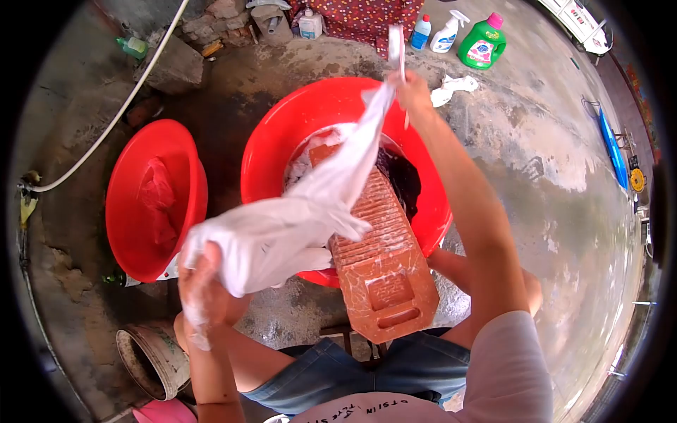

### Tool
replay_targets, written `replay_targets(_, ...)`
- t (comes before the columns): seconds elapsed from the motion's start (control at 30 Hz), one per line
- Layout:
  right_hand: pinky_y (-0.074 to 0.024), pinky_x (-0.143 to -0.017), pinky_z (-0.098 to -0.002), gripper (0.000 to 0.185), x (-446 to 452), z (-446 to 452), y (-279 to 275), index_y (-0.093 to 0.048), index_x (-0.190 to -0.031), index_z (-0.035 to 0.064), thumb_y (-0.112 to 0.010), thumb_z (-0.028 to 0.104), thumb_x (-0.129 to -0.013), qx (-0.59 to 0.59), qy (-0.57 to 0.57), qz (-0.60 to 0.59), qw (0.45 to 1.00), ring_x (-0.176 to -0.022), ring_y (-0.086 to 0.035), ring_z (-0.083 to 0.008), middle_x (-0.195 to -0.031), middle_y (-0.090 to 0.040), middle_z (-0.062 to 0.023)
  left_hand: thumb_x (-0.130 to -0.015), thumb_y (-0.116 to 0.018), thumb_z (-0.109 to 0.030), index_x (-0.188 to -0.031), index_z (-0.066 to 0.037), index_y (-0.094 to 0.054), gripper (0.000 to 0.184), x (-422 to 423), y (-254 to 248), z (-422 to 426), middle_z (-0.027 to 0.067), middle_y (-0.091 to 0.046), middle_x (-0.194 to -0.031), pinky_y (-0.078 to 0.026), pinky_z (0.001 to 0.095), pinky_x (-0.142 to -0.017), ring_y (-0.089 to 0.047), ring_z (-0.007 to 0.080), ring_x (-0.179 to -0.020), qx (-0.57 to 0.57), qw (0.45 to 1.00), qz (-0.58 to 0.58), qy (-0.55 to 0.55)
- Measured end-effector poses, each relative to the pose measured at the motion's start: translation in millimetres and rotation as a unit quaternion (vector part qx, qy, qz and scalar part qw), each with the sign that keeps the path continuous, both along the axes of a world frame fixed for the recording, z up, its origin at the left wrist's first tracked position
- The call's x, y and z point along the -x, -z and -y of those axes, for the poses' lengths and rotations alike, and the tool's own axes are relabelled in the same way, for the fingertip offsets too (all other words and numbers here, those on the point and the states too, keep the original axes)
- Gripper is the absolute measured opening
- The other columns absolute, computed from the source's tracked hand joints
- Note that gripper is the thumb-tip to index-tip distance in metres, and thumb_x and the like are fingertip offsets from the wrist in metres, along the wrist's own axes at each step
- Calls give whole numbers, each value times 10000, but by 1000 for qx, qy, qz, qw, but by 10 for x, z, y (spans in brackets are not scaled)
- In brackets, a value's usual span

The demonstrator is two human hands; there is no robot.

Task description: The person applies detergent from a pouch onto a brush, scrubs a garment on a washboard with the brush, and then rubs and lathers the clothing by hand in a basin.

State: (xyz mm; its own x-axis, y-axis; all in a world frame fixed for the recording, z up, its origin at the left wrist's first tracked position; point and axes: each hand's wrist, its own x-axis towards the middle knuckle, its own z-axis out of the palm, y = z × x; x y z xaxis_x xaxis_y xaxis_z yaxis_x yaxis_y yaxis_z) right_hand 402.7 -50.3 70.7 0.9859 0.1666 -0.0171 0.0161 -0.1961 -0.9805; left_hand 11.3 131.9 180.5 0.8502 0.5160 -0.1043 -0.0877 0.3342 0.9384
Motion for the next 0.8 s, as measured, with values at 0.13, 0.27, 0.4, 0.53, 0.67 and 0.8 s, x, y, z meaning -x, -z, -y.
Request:
replay_targets(0.13, -402, -546, -291, 238, -375, -353, -1042, -638, -904, 88, -608, 295, -791, 66, 58, 215, 973, -577, -482, -110, -662, -582, -16, -878, -492, -233, -1149, 33, -460, 381, -73, -524, 83, 115, -540, -1099, -413, 347, -881, -535, 207, -995, -105, 986, 114, -62)
replay_targets(0.27, -463, -627, -333, 171, -699, -384, -1250, -651, -868, 75, -591, 197, -765, 97, 73, 305, 945, -675, -599, -196, -726, -639, -85, -726, -670, -197, -1000, 25, -526, 382, -98, -447, 490, 157, -603, -983, -471, 368, -773, -595, 266, -903, -327, 945, 11, -8)
replay_targets(0.4, -464, -569, -351, 347, -816, -103, -727, -653, -880, 120, -555, 441, -795, 366, -116, 173, 907, -536, -561, -180, -637, -605, -42, -691, -624, -39, -949, -18, -583, 262, -413, 286, 1268, 166, -577, -1059, -516, 318, -599, -631, 283, -745, -491, 843, -22, 217)
replay_targets(0.53, -474, -572, -344, 253, -109, 378, 31, -623, -884, 124, -497, 334, -821, 491, -264, 281, 781, -586, -610, -191, -636, -621, -65, -775, -591, -214, -1151, 21, -444, 467, -83, 1605, 1890, 207, -449, -1212, -462, 387, -780, -527, 327, -990, -603, 727, -73, 319)
replay_targets(0.67, -486, -599, -256, 185, 1087, 1039, 291, -619, -907, 23, -457, 90, -849, 308, -379, -80, 869, -636, -619, -99, -692, -641, -42, -729, -621, -221, -1174, -3, -432, 530, -11, 1707, 1826, 177, -390, -1253, -398, 399, -877, -443, 327, -1071, -568, 724, -78, 383)
replay_targets(0.8, -483, -612, -311, 201, 1845, 1192, 861, -630, -932, 85, -581, 227, -798, 373, -298, -66, 876, -667, -628, -199, -703, -624, -112, -711, -635, -236, -1147, -19, -471, 514, -181, 1588, 1616, 167, -468, -1154, -397, 375, -867, -447, 314, -1053, -661, 658, -103, 346)
